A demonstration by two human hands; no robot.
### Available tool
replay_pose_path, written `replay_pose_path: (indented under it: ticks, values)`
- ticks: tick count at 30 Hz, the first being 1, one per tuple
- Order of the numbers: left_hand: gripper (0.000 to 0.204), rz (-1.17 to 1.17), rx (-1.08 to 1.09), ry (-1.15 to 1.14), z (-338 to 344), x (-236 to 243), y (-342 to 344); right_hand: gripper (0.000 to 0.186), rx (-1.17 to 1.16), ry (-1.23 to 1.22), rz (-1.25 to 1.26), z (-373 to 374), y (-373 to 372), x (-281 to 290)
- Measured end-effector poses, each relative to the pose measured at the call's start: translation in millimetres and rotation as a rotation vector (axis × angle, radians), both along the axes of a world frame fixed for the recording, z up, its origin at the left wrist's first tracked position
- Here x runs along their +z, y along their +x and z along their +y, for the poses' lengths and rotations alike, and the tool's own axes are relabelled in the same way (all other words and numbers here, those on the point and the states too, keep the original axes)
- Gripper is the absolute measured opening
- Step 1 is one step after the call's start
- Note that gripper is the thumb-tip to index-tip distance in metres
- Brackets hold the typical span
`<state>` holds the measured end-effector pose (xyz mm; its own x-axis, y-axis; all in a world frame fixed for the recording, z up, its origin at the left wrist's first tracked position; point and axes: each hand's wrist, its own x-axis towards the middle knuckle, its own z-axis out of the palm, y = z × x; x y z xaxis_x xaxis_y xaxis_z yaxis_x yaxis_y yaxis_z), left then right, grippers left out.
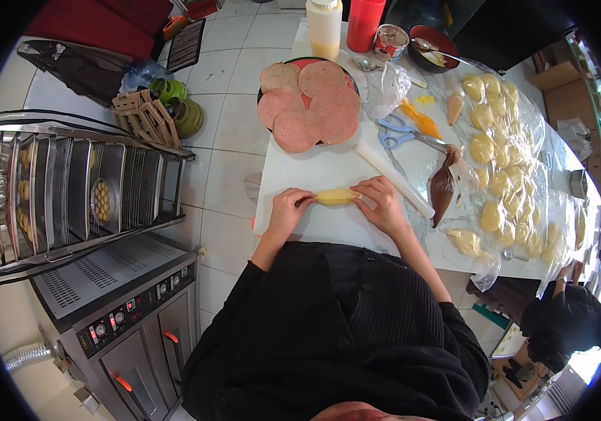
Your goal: The person rolls pieces of dough, places slices of meat inside, and arranges the filled dough pieces on a baking tray.
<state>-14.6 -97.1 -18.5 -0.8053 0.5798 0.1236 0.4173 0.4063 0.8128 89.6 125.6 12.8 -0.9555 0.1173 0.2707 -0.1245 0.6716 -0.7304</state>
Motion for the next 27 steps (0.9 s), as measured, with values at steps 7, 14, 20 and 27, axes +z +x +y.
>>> replay_pose_path:
  ticks: [7,14,20,27]
  values:
    - [0.012,0.125,-0.004,0.040,2.4,3.4,2.9,0.017,0.039,0.136,0.066,-45.4,-24.8,-7.1]
    - [0.015,0.055,0.041,0.038,-1.7,2.8,5.8,0.014,0.067,0.206,0.100,-45.1,-23.5,-6.6]
    - [0.025,-0.055,-0.051,0.035,3.2,19.4,2.1,0.016,-0.029,0.159,0.078,-38.6,-18.3,-0.4]
    - [0.022,0.052,-0.061,0.037,1.0,-2.6,0.6,0.018,0.019,0.186,0.104,-33.7,-23.0,-9.7]
